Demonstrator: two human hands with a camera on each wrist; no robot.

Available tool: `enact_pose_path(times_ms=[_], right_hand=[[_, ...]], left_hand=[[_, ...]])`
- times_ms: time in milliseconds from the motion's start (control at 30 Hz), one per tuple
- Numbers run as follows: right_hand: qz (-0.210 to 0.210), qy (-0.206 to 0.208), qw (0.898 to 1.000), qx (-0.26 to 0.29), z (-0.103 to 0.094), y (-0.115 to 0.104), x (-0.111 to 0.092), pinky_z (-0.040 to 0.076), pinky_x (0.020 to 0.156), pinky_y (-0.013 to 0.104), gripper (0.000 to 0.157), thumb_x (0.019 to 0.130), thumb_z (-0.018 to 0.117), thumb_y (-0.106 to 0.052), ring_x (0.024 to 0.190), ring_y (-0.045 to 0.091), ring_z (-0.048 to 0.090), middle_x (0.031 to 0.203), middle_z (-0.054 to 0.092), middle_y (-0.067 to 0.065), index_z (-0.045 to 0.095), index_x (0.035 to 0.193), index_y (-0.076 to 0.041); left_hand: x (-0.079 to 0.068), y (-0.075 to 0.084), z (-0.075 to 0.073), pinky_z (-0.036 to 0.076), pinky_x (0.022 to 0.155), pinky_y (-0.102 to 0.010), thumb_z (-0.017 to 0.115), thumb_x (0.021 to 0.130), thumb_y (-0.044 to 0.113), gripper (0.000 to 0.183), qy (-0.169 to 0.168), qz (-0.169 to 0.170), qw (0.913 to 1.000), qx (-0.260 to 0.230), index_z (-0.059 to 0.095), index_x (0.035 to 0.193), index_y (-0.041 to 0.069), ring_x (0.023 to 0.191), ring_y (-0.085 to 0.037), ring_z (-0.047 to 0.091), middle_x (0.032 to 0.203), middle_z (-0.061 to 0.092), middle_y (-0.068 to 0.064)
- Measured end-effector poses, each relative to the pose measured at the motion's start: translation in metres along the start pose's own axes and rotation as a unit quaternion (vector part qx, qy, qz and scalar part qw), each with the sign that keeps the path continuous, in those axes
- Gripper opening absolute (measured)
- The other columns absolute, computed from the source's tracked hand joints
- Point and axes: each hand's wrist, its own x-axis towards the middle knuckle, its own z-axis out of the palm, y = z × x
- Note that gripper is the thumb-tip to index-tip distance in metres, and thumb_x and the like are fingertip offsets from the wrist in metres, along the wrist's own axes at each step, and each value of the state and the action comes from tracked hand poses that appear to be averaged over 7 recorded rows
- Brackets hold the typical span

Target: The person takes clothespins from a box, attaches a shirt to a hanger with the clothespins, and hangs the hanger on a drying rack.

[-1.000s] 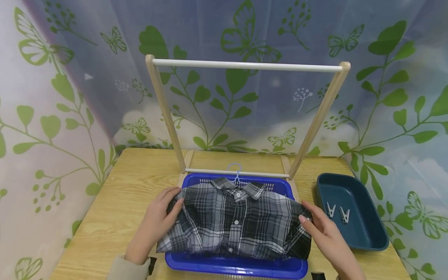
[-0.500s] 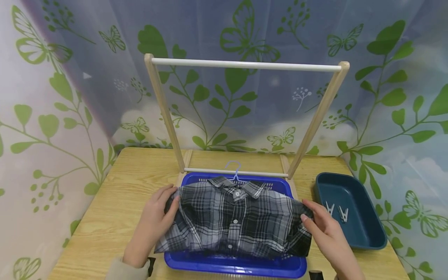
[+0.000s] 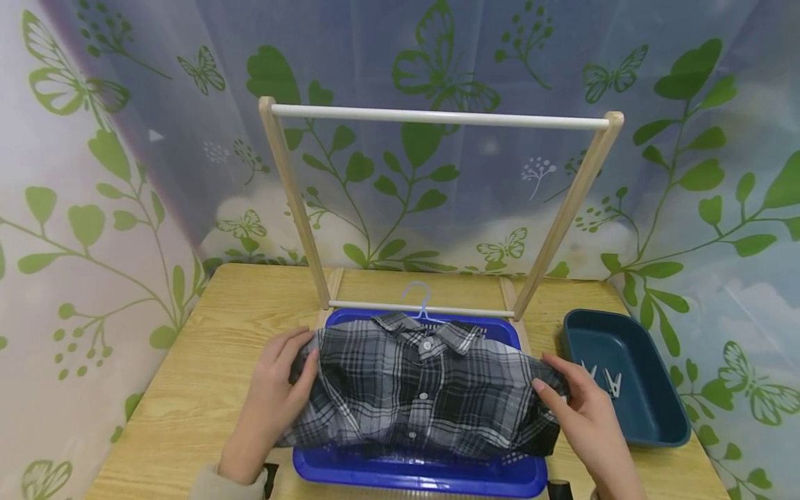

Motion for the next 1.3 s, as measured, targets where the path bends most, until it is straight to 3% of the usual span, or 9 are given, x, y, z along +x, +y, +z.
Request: enact_pose_path(times_ms=[67, 133, 233, 367, 467, 600, 800, 1067, 1300], right_hand=[[0.004, 0.006, 1.0, -0.015, 0.001, -0.001, 0.001, 0.044, 0.087, 0.02, 0.055, 0.1, 0.062, -0.029, 0.137, 0.034, 0.037, 0.145, 0.043, 0.019, 0.045, 0.146, -0.004], [0.013, 0.006, 1.0, -0.024, 0.001, -0.003, 0.001, 0.045, 0.096, 0.037, 0.057, 0.099, 0.064, -0.031, 0.137, 0.036, 0.035, 0.147, 0.042, 0.02, 0.045, 0.146, -0.005], [0.023, 0.006, 1.0, -0.02, 0.001, -0.005, 0.002, 0.036, 0.104, 0.058, 0.059, 0.098, 0.065, -0.031, 0.14, 0.04, 0.031, 0.15, 0.039, 0.021, 0.044, 0.146, -0.005], [0.025, 0.019, 0.999, -0.009, 0.003, -0.008, 0.002, 0.047, 0.094, 0.032, 0.058, 0.097, 0.066, -0.033, 0.13, 0.035, 0.044, 0.143, 0.045, 0.019, 0.047, 0.146, -0.008], [0.021, 0.035, 0.999, -0.006, 0.004, -0.01, 0.002, 0.046, 0.079, 0.016, 0.057, 0.097, 0.067, -0.035, 0.118, 0.025, 0.05, 0.133, 0.05, 0.013, 0.049, 0.145, -0.011], [0.004, 0.061, 0.998, -0.012, 0.007, -0.012, 0.001, 0.044, 0.077, 0.018, 0.054, 0.096, 0.068, -0.032, 0.107, 0.014, 0.049, 0.124, 0.054, 0.01, 0.052, 0.143, -0.011], [-0.022, 0.108, 0.994, -0.001, 0.01, -0.014, 0.001, 0.043, 0.076, 0.011, 0.043, 0.095, 0.07, -0.022, 0.098, -0.001, 0.051, 0.117, 0.059, 0.007, 0.06, 0.136, -0.013], [0.0, 0.157, 0.987, 0.042, 0.014, -0.016, 0.001, 0.044, 0.077, 0.01, 0.032, 0.095, 0.071, -0.019, 0.096, -0.002, 0.056, 0.121, 0.064, 0.01, 0.067, 0.123, -0.006], [-0.02, 0.195, 0.978, 0.069, 0.017, -0.016, 0.003, 0.048, 0.07, 0.015, 0.017, 0.095, 0.069, -0.012, 0.084, 0.004, 0.061, 0.096, 0.066, -0.008, 0.07, 0.107, -0.001]], left_hand=[[0.001, 0.001, -0.001, 0.046, 0.095, -0.035, 0.066, 0.087, 0.004, 0.029, 0.0, -0.004, 1.0, -0.006, 0.065, 0.115, -0.006, 0.109, -0.037, 0.058, 0.118, 0.062, -0.022], [0.001, 0.003, -0.003, 0.041, 0.099, -0.025, 0.065, 0.089, 0.006, 0.029, -0.001, -0.006, 0.9999, -0.014, 0.065, 0.115, -0.007, 0.11, -0.037, 0.057, 0.119, 0.061, -0.022], [0.003, 0.005, -0.003, 0.036, 0.102, -0.018, 0.063, 0.091, 0.009, 0.03, 0.013, 0.006, 0.9994, -0.031, 0.065, 0.116, -0.007, 0.11, -0.038, 0.057, 0.12, 0.061, -0.023], [0.006, 0.008, -0.003, 0.036, 0.103, -0.017, 0.059, 0.094, 0.015, 0.033, 0.033, 0.02, 0.9978, -0.054, 0.064, 0.119, -0.006, 0.112, -0.039, 0.057, 0.123, 0.061, -0.023], [0.007, 0.01, -0.004, 0.036, 0.103, -0.018, 0.058, 0.095, 0.016, 0.033, 0.04, 0.025, 0.9966, -0.068, 0.064, 0.12, -0.006, 0.113, -0.039, 0.057, 0.124, 0.061, -0.022], [0.009, 0.013, -0.006, 0.038, 0.103, -0.021, 0.057, 0.095, 0.011, 0.031, 0.051, 0.039, 0.9947, -0.08, 0.064, 0.119, -0.007, 0.111, -0.04, 0.056, 0.123, 0.061, -0.024], [0.012, 0.018, -0.009, 0.039, 0.103, -0.023, 0.055, 0.085, -0.01, 0.033, 0.067, 0.05, 0.9927, -0.087, 0.064, 0.117, -0.009, 0.11, -0.041, 0.057, 0.121, 0.062, -0.025], [0.015, 0.024, -0.011, 0.041, 0.099, -0.019, 0.05, 0.082, -0.021, 0.037, 0.084, 0.044, 0.9916, -0.087, 0.065, 0.114, -0.01, 0.105, -0.039, 0.06, 0.117, 0.064, -0.026], [0.017, 0.026, -0.013, 0.042, 0.099, -0.02, 0.049, 0.082, -0.023, 0.037, 0.084, 0.039, 0.9914, -0.093, 0.065, 0.113, -0.011, 0.104, -0.038, 0.061, 0.115, 0.064, -0.026]])
